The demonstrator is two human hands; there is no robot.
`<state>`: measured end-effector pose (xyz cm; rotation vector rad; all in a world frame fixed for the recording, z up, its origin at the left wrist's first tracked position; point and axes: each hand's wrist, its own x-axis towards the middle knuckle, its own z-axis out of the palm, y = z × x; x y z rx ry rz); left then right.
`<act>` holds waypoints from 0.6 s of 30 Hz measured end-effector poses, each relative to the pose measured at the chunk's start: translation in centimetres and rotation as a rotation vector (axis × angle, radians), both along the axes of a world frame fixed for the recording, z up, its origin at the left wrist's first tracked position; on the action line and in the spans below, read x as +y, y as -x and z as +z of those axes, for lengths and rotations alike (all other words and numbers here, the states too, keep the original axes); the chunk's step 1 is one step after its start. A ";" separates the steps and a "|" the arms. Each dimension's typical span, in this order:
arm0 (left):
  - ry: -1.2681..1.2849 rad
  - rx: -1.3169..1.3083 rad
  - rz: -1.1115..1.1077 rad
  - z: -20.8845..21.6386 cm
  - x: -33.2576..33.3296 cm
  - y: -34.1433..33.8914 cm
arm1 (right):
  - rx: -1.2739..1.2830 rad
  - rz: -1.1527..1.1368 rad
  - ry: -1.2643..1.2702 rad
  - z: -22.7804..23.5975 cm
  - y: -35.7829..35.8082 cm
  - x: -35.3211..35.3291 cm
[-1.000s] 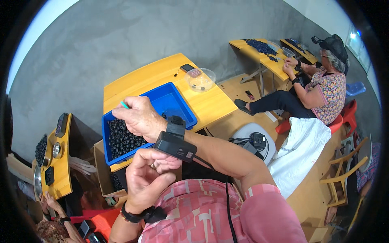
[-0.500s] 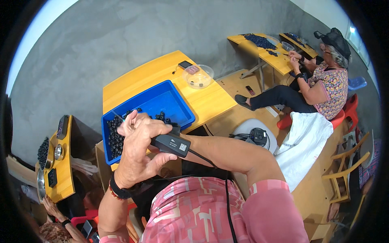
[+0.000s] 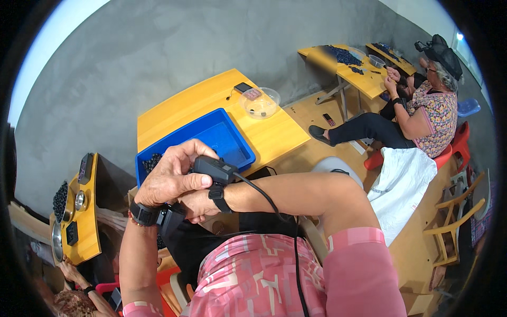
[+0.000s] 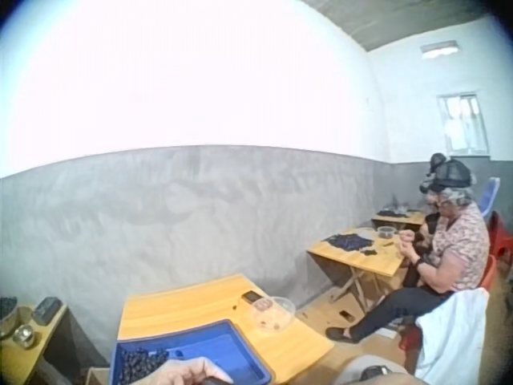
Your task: Trimming excess material from small black rubber or plastic parts using a handheld scraper.
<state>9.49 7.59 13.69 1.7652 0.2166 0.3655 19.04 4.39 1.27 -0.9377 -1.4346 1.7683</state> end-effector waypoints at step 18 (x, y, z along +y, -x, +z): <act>0.157 0.095 0.167 -5.0 -2.8 2.7 | 0.273 -0.153 0.152 0.6 1.4 -5.7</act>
